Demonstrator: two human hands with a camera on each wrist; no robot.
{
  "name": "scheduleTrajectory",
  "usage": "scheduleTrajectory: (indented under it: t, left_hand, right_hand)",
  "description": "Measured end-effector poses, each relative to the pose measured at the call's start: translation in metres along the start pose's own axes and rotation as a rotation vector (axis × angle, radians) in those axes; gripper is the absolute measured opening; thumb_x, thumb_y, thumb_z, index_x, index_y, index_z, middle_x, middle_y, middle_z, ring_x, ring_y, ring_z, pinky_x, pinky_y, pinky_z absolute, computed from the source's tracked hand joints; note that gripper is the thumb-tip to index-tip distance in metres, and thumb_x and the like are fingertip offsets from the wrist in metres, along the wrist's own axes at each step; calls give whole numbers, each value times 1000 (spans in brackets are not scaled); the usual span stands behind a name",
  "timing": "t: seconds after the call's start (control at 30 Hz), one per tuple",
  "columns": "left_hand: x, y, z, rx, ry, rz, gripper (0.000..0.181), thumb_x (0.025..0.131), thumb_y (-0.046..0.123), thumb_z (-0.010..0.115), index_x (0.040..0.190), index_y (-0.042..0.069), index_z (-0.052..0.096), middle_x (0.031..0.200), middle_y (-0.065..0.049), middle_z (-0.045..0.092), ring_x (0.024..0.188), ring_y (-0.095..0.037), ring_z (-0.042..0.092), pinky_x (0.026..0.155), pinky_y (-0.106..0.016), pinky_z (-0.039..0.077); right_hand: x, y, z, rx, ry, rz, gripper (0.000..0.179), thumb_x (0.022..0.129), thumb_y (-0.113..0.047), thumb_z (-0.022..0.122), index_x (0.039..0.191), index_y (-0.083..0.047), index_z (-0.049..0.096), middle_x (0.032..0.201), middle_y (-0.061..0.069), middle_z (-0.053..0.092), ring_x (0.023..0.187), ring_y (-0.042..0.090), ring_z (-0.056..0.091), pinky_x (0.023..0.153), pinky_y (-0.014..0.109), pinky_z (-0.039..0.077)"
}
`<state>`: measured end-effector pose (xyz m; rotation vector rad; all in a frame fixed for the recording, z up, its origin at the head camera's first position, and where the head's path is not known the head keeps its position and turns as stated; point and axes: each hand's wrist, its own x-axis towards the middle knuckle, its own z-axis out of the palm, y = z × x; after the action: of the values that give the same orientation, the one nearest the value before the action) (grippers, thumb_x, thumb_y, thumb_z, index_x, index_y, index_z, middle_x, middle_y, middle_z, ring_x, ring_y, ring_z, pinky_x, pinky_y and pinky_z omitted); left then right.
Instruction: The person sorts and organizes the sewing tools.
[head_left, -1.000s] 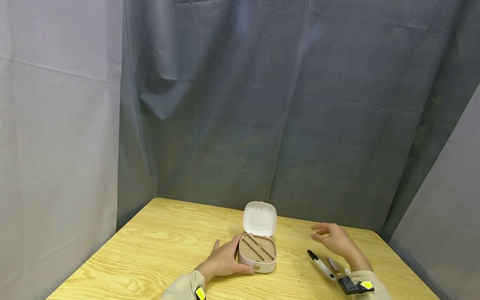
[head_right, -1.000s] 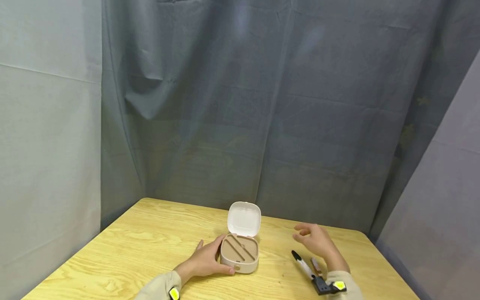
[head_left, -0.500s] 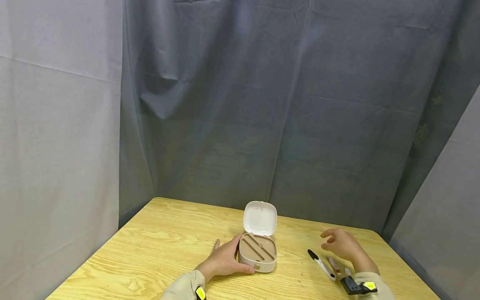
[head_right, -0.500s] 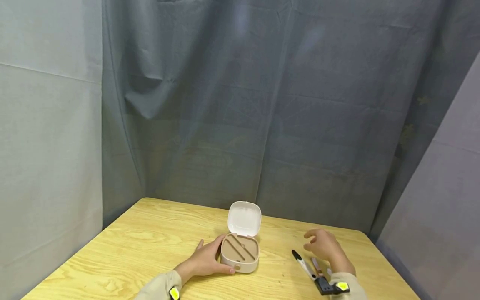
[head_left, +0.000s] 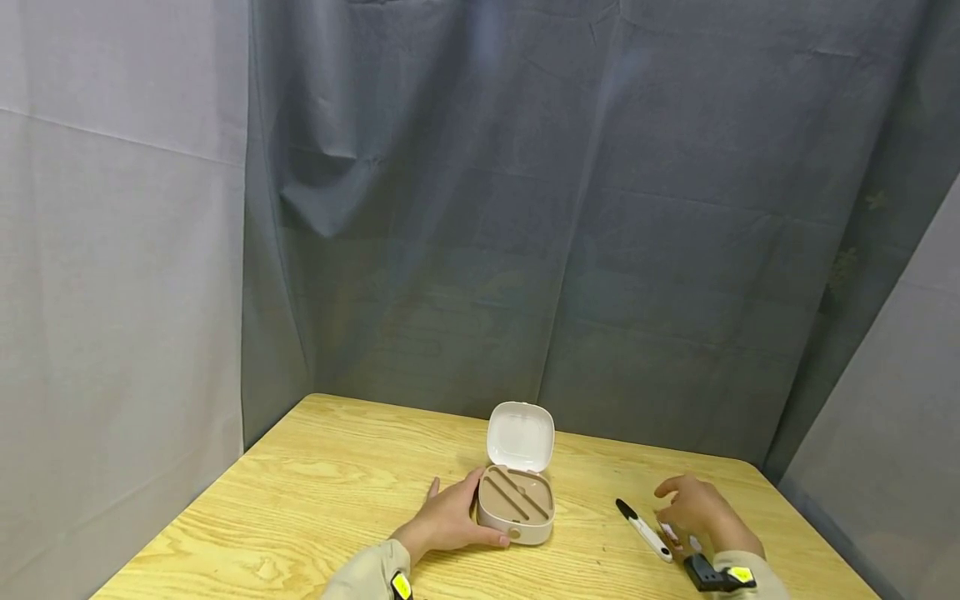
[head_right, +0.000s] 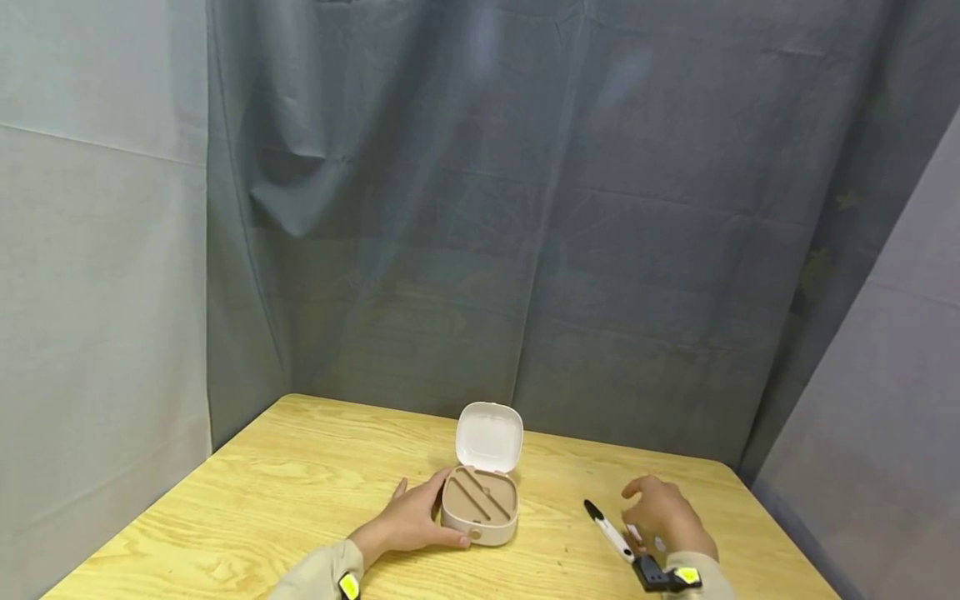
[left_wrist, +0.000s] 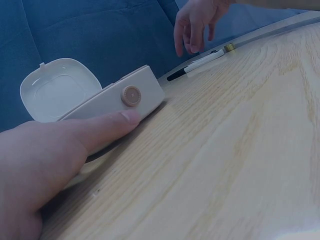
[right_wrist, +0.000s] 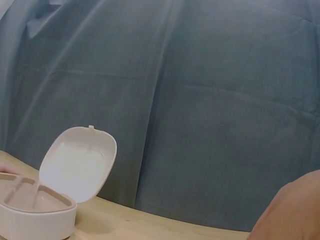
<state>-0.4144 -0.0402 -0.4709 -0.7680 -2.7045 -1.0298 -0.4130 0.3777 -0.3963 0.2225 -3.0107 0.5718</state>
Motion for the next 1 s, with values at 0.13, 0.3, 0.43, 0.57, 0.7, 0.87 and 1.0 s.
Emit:
scheduleTrajectory:
  t: [0.13,0.3,0.43,0.57,0.7,0.87,1.0]
  left_hand:
    - [0,-1,1,6,2,3,117,72,72,83,160,13,35,154,-5,52,141,-26,47,115,-74,8]
    - [1,-1,1,12,4,4,118,71,73,83,160,12,34,154,-6,51,141,-26,46,115,-74,8]
    - [1,-1,1,16,1,0,119,71,73,82,161,11,34,154,-7,51,142,-26,46,115,-74,9]
    - [0,0,1,13,-2,-4,118,71,72,83,161,11,34,154,-7,51,142,-27,46,115,-74,9]
    - [0,0,0,7,-2,-4,118,71,72,83,161,12,34,155,-7,50,142,-27,46,115,-74,8]
    - [0,0,0,12,-1,-3,118,71,73,83,160,12,34,154,-6,51,141,-27,46,115,-73,9]
    - [1,0,0,14,0,-2,118,71,73,82,160,12,34,154,-6,51,141,-27,46,115,-73,8]
  right_hand:
    - [1,3,3,8,-44,22,35,86,-12,81,116,3,72,102,16,71,94,33,66,82,55,55]
    - [3,7,6,46,-95,56,38,82,-10,81,116,2,73,113,20,69,98,35,61,85,54,53]
    - [1,8,8,48,-128,68,40,76,-5,80,115,0,74,102,13,70,88,32,58,76,46,52]
    - [-2,7,10,9,-110,40,41,70,-2,79,110,-2,76,92,9,69,83,30,57,71,40,51]
    - [-3,5,10,15,-105,54,41,68,0,79,110,-2,75,86,6,66,78,28,57,66,36,49]
    - [-4,4,10,34,-121,82,41,72,3,80,113,-1,74,85,5,65,77,27,56,65,36,48]
    - [-3,4,10,43,-127,99,42,72,4,80,113,-1,74,84,5,65,76,26,57,65,36,48]
